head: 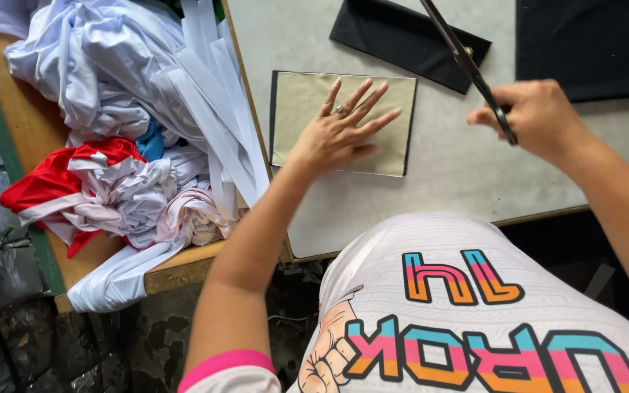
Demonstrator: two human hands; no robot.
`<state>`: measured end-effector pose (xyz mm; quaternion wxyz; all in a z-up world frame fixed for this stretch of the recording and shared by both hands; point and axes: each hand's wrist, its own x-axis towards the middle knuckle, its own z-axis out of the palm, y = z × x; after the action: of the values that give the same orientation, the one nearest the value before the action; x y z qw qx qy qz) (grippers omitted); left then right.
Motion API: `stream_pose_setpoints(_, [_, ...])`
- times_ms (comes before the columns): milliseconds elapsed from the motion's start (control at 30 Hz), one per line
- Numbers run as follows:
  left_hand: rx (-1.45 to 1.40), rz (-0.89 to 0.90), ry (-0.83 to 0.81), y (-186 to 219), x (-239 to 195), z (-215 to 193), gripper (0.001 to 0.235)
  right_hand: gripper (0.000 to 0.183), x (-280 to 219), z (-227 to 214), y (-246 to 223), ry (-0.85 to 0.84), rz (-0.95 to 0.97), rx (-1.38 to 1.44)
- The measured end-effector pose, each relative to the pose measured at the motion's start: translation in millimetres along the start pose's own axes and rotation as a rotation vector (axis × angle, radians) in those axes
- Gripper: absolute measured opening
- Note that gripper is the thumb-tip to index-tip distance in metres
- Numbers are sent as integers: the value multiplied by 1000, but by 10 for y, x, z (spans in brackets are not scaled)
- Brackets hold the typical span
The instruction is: The person is cutting out fabric pieces from a larger sheet of black fabric using a paper template and large scissors, then cutting a red and black striped fabric strip.
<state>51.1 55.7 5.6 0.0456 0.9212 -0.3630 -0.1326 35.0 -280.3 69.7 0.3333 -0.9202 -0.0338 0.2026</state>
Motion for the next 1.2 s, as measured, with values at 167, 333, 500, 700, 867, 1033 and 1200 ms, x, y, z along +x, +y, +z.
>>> stream_pose_setpoints(167, [-13,41,83,12,75,241,72,40,-821,357,609,62,41,149])
stream_pose_setpoints(333, [-522,-797,275,604,127,528,89,55,-1669,1088,996,63,167,555])
stream_pose_setpoints(500, [-90,-474,395,576,-126,500,82,52,-2172,1574,972,-84,247,755])
stream_pose_setpoints(700, [24,-469,22,593,-262,545,84,55,-2383,2026,1061,-315,227,708])
stream_pose_setpoints(867, [-62,-724,304,774,-329,1129,85,62,-2322,2098,1059,-473,184,689])
stream_pose_setpoints(1033, [75,-603,472,1034,-529,1077,91,84,-2410,2014,799,-665,22,922])
stream_pose_setpoints(1200, [-390,-260,698,1428,-759,968,38,90,-2433,2223,972,-737,53,1088])
